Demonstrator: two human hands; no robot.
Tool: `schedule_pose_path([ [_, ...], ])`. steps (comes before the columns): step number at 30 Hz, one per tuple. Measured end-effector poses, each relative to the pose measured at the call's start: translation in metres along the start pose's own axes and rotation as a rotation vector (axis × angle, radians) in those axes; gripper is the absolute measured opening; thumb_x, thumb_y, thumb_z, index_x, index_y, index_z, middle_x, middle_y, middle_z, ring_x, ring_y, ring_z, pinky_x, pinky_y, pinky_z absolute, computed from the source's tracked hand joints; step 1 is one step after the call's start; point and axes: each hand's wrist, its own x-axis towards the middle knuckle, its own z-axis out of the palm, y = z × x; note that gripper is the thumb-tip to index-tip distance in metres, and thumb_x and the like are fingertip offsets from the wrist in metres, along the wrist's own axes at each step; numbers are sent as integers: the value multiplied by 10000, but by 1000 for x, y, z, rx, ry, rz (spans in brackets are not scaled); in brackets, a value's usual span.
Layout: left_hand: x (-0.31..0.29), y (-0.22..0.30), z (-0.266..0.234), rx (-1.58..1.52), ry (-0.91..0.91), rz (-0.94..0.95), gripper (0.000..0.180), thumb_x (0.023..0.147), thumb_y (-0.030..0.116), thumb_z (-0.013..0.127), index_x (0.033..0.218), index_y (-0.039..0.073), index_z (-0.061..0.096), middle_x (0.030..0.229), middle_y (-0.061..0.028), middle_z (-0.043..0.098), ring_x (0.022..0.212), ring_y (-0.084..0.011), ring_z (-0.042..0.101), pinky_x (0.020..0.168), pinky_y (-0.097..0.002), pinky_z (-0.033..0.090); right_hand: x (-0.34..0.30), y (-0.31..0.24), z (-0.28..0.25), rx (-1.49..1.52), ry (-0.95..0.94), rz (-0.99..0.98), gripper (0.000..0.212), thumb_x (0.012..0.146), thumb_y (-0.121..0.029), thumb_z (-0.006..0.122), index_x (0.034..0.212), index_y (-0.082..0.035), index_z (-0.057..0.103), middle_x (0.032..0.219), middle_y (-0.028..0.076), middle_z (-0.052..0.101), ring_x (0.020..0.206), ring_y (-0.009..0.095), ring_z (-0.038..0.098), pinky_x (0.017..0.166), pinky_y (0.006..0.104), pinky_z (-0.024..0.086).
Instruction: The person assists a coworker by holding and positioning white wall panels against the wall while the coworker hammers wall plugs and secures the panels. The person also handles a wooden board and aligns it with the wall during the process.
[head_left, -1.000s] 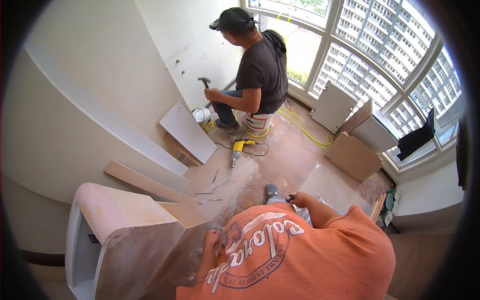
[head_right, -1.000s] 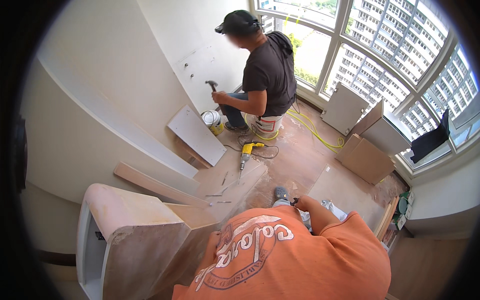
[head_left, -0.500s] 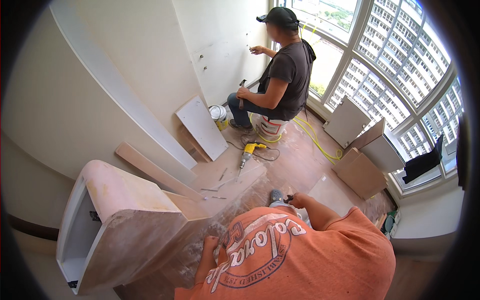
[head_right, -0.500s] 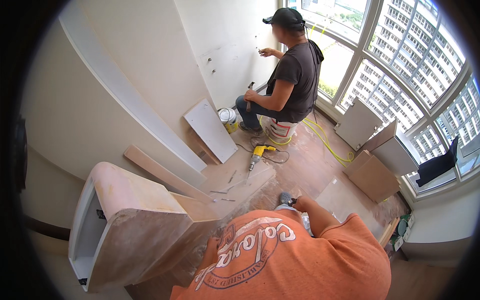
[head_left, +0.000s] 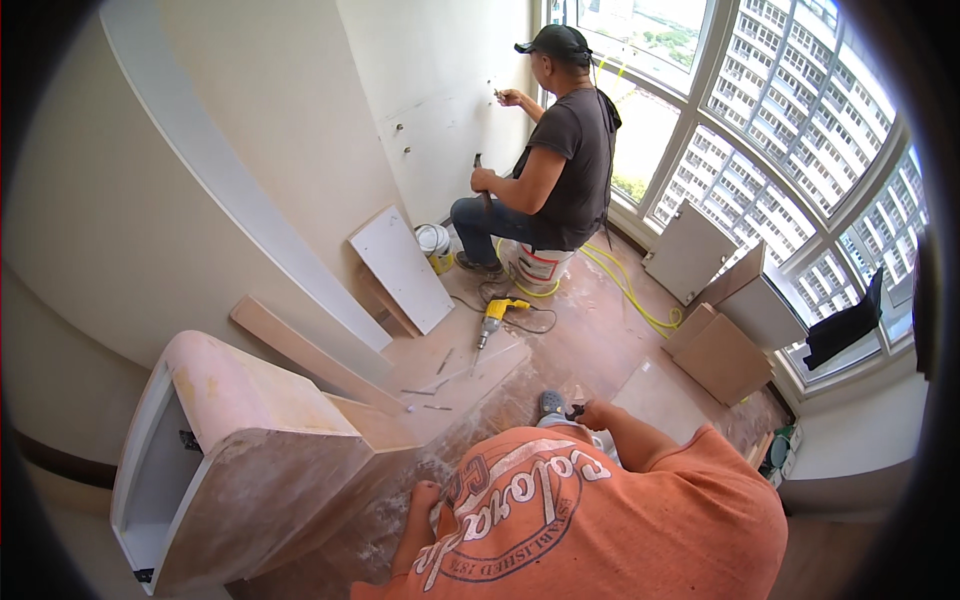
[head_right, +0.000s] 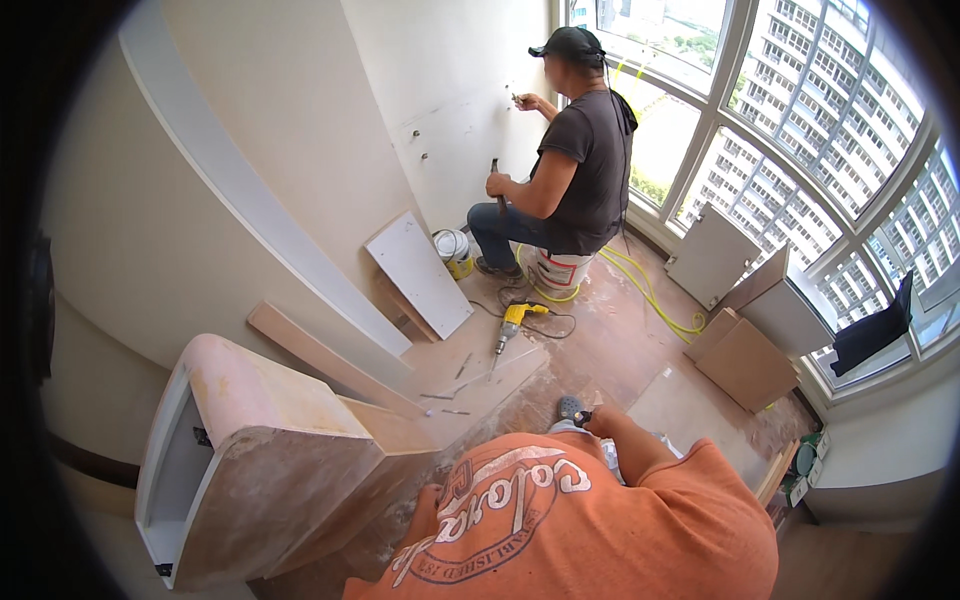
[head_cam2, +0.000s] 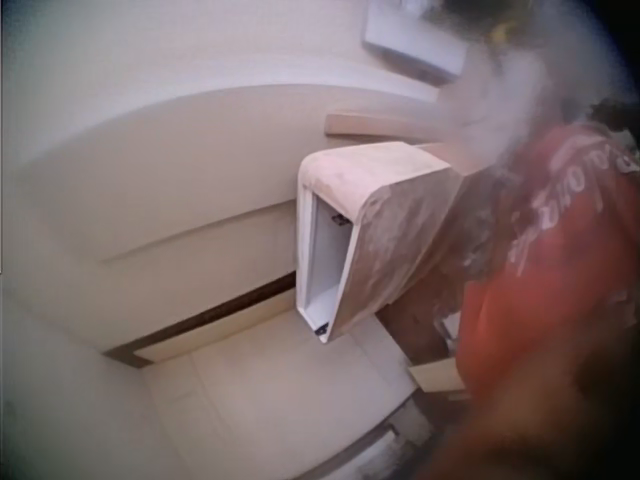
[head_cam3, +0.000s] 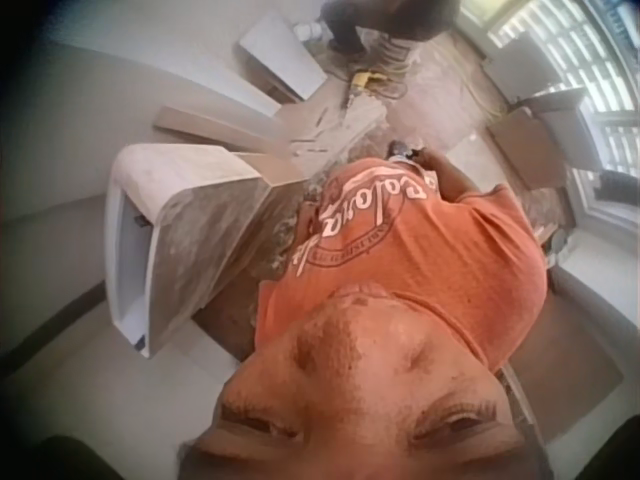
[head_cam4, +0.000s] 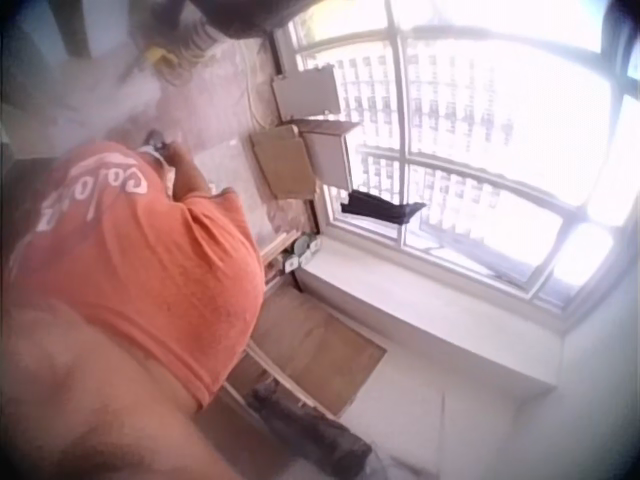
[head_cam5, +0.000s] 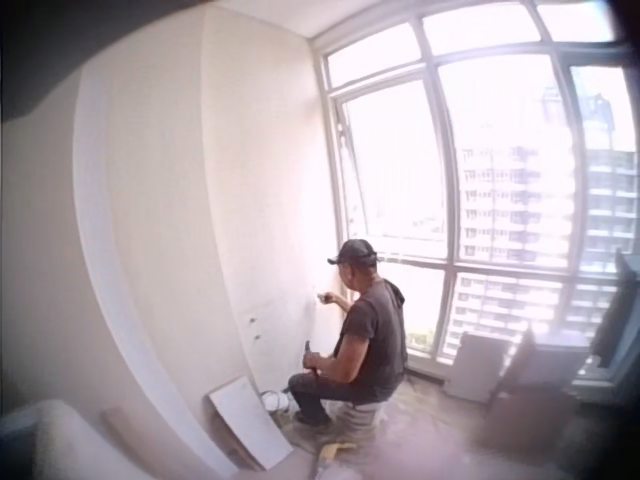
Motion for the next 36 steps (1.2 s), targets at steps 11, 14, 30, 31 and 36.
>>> schedule_pose_path([
  [11,-23,59,-16,147,20,122,266,695,261,615,823,33,665,829,-169,644,778,-264,632,724,-352,479,-25,30,14,-21,-51,31,400,748,-382,540,668,-2,635,569,136,576,481,233,552,447,352,429],
  [14,-33,75,-18,188,18,144,260,699,252,611,821,29,666,836,-176,642,782,-260,632,725,-350,479,-33,30,15,32,-23,18,397,746,-384,538,665,-8,638,573,134,581,487,231,554,461,352,435],
  [30,-21,50,-13,152,21,101,251,708,266,608,808,46,674,858,-173,642,806,-274,628,737,-351,476,-25,17,8,89,-134,109,415,773,-376,537,785,26,638,645,156,604,557,248,580,498,358,449],
  [31,-17,43,-13,131,4,109,248,706,265,609,809,49,675,858,-170,642,808,-275,628,741,-352,476,-20,18,10,4,-105,20,416,780,-377,522,772,23,638,645,158,603,556,249,583,496,358,450],
  [36,-16,44,-13,164,6,128,245,699,265,613,811,57,677,856,-168,643,811,-280,628,748,-350,476,-23,13,6,-61,-59,-12,426,797,-377,483,739,16,638,636,161,600,551,252,588,494,363,453],
])
